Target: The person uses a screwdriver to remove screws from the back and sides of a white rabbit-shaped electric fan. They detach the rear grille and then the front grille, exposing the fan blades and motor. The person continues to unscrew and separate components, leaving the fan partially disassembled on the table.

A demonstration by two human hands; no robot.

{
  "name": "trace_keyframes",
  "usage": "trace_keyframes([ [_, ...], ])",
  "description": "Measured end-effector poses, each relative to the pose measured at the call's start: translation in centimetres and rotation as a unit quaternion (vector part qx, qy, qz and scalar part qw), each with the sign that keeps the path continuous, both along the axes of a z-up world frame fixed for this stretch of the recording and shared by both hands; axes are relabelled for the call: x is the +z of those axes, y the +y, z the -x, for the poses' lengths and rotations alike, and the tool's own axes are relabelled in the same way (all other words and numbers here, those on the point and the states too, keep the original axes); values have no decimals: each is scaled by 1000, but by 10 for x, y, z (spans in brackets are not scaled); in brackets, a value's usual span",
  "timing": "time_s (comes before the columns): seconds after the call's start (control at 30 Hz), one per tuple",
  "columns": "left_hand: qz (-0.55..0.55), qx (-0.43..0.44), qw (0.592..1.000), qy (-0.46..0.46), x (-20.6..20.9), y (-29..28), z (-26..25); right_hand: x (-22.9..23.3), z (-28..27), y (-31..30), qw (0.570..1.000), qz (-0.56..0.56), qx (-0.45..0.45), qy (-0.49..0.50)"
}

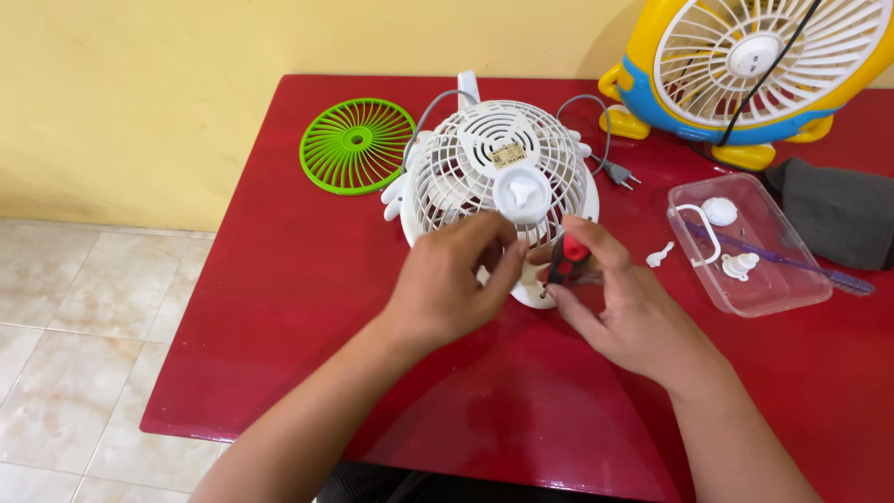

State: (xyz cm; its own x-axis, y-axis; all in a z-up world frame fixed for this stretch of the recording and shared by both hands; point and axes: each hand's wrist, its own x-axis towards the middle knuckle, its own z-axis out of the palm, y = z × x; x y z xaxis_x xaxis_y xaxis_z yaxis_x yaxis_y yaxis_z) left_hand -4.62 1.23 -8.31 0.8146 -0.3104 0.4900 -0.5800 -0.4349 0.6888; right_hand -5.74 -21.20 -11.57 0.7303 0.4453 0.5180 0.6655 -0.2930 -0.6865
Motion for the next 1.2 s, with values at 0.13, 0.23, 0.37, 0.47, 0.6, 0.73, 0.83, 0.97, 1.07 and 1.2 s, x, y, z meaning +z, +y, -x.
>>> trace_keyframes([
  [0.13, -38, -9, 995, -97, -34, -2, 7, 18, 3, -2, 995, 18, -52, -86],
  [0.23, -88, -46, 991, -94, -51, 3, 5, 44, 11, -2, 971, 84, -147, -170],
  [0.37, -102, -200, 973, 49, -63, 8, 8, 80, 12, 5, 904, 335, -179, -196],
  [0.47, -94, -221, 928, 284, -63, 5, 8, 97, 2, 12, 806, 548, -173, -142],
  [0.6, -86, -220, 886, 399, -54, 7, 4, 110, -15, 20, 825, 551, -90, -89],
  [0.73, -77, -243, 881, 399, -53, 5, 3, 121, -19, 13, 912, 399, 53, -72],
  [0.83, -81, -245, 877, 404, -53, 7, 3, 128, -21, 9, 882, 458, 105, 24],
  [0.97, -105, -251, 880, 389, -49, 7, 4, 126, -19, 16, 841, 538, -17, 51],
  [1.07, -121, -264, 879, 379, -43, 9, 3, 123, -19, 27, 785, 609, -96, 61],
  [1.2, -194, -278, 869, 361, -42, 16, 4, 126, -17, 23, 807, 586, -55, 40],
])
